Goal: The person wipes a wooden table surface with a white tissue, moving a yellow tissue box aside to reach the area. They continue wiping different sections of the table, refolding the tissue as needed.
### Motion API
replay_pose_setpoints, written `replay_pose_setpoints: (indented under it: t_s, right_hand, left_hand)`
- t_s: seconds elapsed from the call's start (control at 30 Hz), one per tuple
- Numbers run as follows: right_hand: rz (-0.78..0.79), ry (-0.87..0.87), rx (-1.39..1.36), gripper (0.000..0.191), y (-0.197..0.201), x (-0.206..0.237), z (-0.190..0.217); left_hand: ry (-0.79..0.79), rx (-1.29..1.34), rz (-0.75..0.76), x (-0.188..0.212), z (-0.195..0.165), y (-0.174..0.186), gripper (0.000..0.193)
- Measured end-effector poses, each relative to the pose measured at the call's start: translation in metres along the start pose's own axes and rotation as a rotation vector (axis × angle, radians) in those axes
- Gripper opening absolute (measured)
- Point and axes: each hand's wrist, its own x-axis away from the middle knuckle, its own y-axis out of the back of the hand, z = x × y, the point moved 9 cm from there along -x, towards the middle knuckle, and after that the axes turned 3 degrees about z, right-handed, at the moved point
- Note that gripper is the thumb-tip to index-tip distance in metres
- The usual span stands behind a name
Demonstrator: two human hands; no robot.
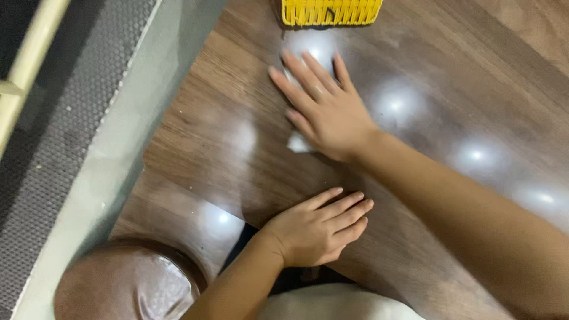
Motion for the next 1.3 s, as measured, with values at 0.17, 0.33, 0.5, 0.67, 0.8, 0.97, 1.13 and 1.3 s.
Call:
replay_pose_setpoints:
  t_s: [0.17,0.33,0.5,0.67,0.8,0.97,1.13,1.3]
  right_hand:
    - [-0.062,-0.129,0.044,0.07,-0.011,-0.078,0.061]
    - [0.041,0.386,0.098,0.074,-0.04,-0.07,0.181]
    - [0.003,0.673,0.024,0.068,-0.065,-0.007,0.196]
    - [0.019,0.633,-0.048,0.065,-0.072,0.016,0.178]
    - [-0.031,0.477,-0.03,0.065,-0.065,0.042,0.166]
    - [-0.099,0.24,-0.021,0.065,-0.061,0.103,0.132]
    - [-0.144,0.059,-0.062,0.064,-0.064,0.188,0.093]
    - [-0.149,-0.226,-0.047,0.064,-0.077,0.289,0.025]
  left_hand:
    - [0.019,0.137,0.181,0.0,0.003,-0.033,0.043]
    - [0.066,0.251,0.232,-0.007,0.012,-0.042,0.066]
    - [-0.011,0.03,0.361,-0.002,0.007,-0.044,0.072]
    - [0.001,-0.388,0.397,0.004,0.0,-0.043,0.073]
    - [0.201,-0.4,0.246,-0.005,-0.016,-0.047,0.066]
    - [0.428,-0.247,-0.206,-0.014,-0.063,-0.055,0.056]
    - [0.277,0.005,-0.423,-0.008,-0.131,-0.066,0.042]
    - [0.116,0.044,-0.584,-0.006,-0.189,-0.055,0.012]
